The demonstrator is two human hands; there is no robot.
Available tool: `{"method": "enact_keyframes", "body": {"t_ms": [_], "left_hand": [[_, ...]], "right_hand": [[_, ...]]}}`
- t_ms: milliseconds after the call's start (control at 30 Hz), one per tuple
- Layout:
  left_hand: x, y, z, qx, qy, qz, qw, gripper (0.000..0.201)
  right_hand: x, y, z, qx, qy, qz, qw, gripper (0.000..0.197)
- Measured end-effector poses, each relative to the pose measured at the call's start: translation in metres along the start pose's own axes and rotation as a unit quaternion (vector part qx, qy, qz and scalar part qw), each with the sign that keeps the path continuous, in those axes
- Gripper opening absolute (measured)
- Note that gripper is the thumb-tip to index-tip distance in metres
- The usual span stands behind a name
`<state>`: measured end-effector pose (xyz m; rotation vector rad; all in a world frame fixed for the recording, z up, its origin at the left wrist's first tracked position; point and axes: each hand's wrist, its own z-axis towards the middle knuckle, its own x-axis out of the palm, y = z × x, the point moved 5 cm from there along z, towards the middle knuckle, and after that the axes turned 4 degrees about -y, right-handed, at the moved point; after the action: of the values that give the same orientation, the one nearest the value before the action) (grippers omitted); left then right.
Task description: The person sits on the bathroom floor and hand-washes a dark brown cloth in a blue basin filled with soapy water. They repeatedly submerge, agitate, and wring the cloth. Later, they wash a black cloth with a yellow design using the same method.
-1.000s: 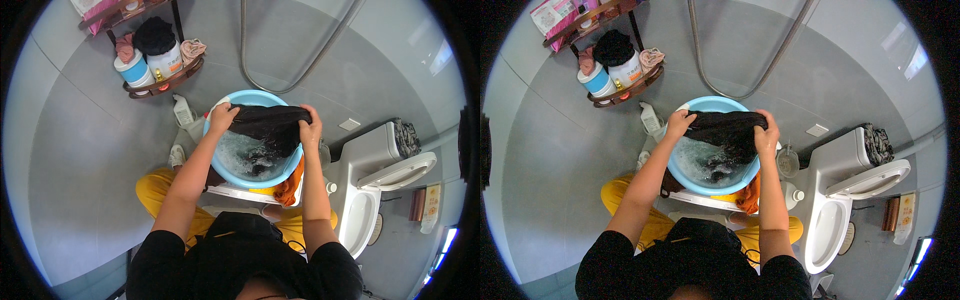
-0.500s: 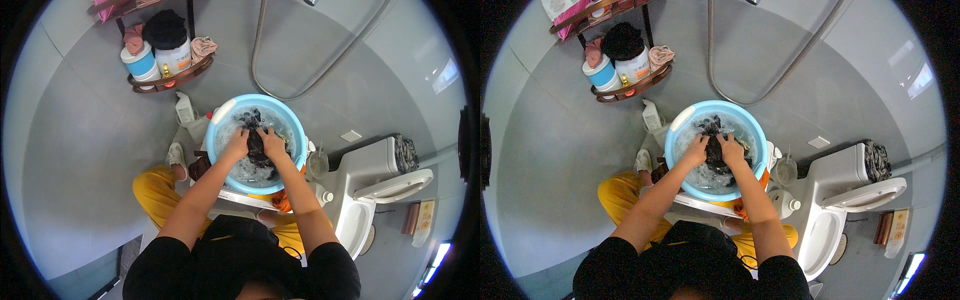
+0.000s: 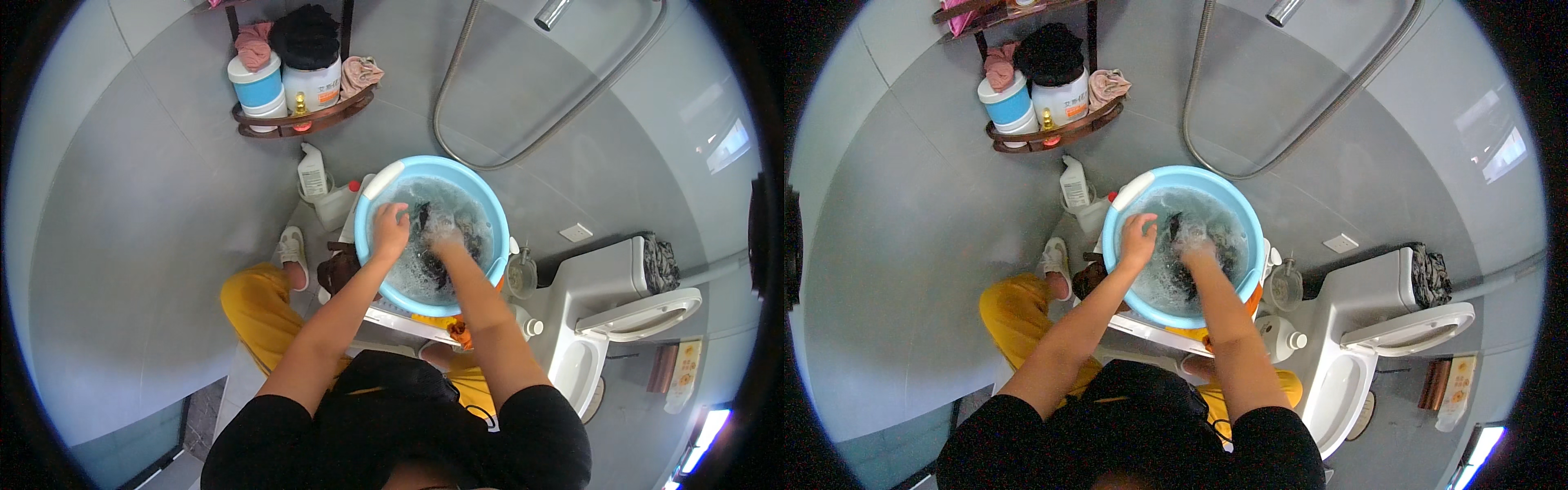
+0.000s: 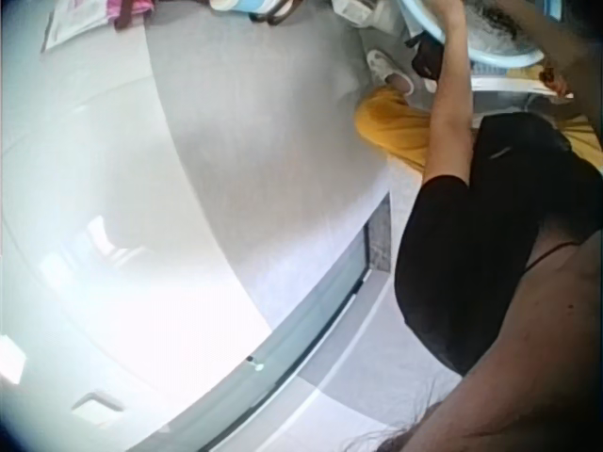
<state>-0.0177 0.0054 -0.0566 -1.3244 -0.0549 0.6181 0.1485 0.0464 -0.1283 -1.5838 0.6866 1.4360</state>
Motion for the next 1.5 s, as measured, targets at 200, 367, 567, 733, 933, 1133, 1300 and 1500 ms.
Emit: {"method": "enact_keyframes", "body": {"t_ms": [200, 367, 567, 733, 933, 1133, 1300, 1500], "left_hand": [[-0.002, 0.016, -0.007, -0.036, 0.015, -0.045, 0.998, 0.018], [0.015, 0.036, -0.008, -0.122, 0.069, -0.098, 0.985, 0.022], [0.020, 0.053, -0.010, -0.238, 0.123, -0.193, 0.944, 0.029], [0.010, 0.043, -0.012, -0.328, 0.138, -0.241, 0.903, 0.033], [0.019, 0.038, -0.016, -0.377, 0.162, -0.271, 0.871, 0.033], [0.020, 0.058, -0.017, -0.409, 0.145, -0.331, 0.838, 0.037], [0.028, 0.053, -0.021, -0.440, 0.153, -0.364, 0.806, 0.040], [0.033, 0.047, -0.016, -0.512, 0.081, -0.454, 0.725, 0.050]], "right_hand": [[-0.131, -0.029, 0.029, 0.031, 0.112, 0.167, 0.979, 0.029], [-0.254, -0.058, 0.028, 0.081, -0.012, 0.364, 0.928, 0.029], [-0.386, -0.081, 0.017, 0.068, -0.104, 0.324, 0.938, 0.030], [-0.489, -0.110, 0.006, 0.016, -0.221, 0.250, 0.943, 0.032], [-0.550, -0.105, -0.016, 0.165, -0.235, 0.331, 0.899, 0.032], [-0.471, -0.108, 0.025, 0.053, -0.194, 0.226, 0.953, 0.036], [-0.365, -0.095, 0.035, 0.099, -0.068, 0.356, 0.927, 0.034], [-0.198, -0.082, 0.026, 0.203, -0.044, 0.485, 0.849, 0.034]]}}
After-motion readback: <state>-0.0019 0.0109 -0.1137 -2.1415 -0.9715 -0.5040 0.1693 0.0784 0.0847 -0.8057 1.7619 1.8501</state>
